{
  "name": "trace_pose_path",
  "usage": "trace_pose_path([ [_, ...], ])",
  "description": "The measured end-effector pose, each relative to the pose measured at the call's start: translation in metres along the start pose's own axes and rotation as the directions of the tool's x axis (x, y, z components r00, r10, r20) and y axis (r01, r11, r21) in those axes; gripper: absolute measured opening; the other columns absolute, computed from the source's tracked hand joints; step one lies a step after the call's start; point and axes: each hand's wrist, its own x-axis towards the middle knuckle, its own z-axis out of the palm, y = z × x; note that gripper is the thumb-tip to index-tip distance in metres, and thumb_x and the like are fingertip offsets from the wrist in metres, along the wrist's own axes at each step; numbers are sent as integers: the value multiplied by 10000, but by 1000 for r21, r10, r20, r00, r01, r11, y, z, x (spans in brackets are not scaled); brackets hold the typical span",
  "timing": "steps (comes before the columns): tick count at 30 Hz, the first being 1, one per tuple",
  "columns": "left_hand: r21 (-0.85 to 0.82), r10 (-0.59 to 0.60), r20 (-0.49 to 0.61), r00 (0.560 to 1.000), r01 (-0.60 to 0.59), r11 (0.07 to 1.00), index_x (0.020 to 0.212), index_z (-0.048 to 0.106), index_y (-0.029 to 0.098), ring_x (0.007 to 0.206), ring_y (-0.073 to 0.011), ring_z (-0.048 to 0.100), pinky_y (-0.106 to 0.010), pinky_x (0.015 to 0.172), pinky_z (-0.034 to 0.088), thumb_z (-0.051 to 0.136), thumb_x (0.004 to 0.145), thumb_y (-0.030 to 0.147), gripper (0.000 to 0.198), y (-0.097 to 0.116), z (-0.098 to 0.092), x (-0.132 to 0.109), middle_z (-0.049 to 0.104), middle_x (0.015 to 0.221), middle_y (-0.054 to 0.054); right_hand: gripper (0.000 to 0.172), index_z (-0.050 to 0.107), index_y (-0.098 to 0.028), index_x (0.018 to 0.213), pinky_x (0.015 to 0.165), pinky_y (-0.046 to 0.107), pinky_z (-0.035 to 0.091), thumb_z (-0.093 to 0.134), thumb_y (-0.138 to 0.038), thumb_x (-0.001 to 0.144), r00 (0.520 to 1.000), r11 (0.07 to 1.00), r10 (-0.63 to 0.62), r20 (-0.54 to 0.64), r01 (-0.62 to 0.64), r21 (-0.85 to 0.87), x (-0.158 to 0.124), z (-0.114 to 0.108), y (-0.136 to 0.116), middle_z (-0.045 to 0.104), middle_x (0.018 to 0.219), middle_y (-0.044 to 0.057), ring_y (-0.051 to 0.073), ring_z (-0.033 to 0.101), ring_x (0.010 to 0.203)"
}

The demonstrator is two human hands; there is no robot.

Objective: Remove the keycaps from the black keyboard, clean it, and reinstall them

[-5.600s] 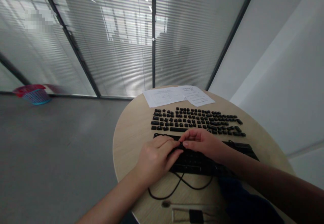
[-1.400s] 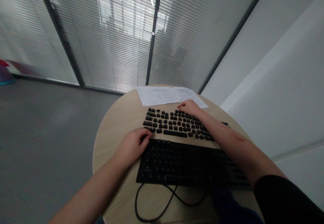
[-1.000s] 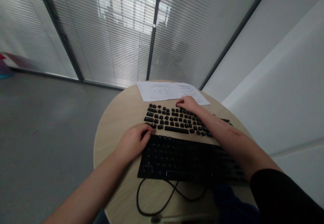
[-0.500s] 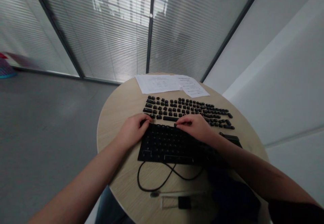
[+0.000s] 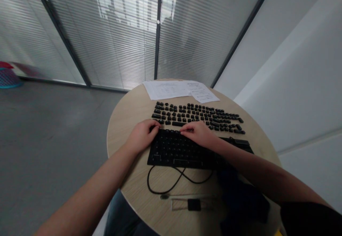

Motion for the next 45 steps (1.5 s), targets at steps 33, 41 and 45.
trace_pose_path([
  [33,32,-12,32,999,11,999,972,757,221,981,-246,717,-437,959,554,531,928,271,236,0,2,1,788,1020,-66,193,850,-267,965,853,344,573,681,-200,899,999,997,-44,-5,44,-56,-1,0,5,832,1014,29,208,770,899],
  [41,35,-3,43,999,2,999,972,751,206,1006,-245,712,-442,984,545,527,934,253,233,-1,4,1,782,1039,-78,177,849,-261,904,950,387,573,690,-184,893,977,974,-197,87,205,-94,0,-1,2,831,1027,31,232,775,980],
  [45,31,-9,42,999,8,999,973,751,210,996,-241,715,-441,988,546,530,923,232,228,0,2,1,782,1031,-72,163,856,-250,949,835,361,607,704,-240,890,999,998,-22,30,20,61,0,-6,8,836,974,36,214,778,845],
])
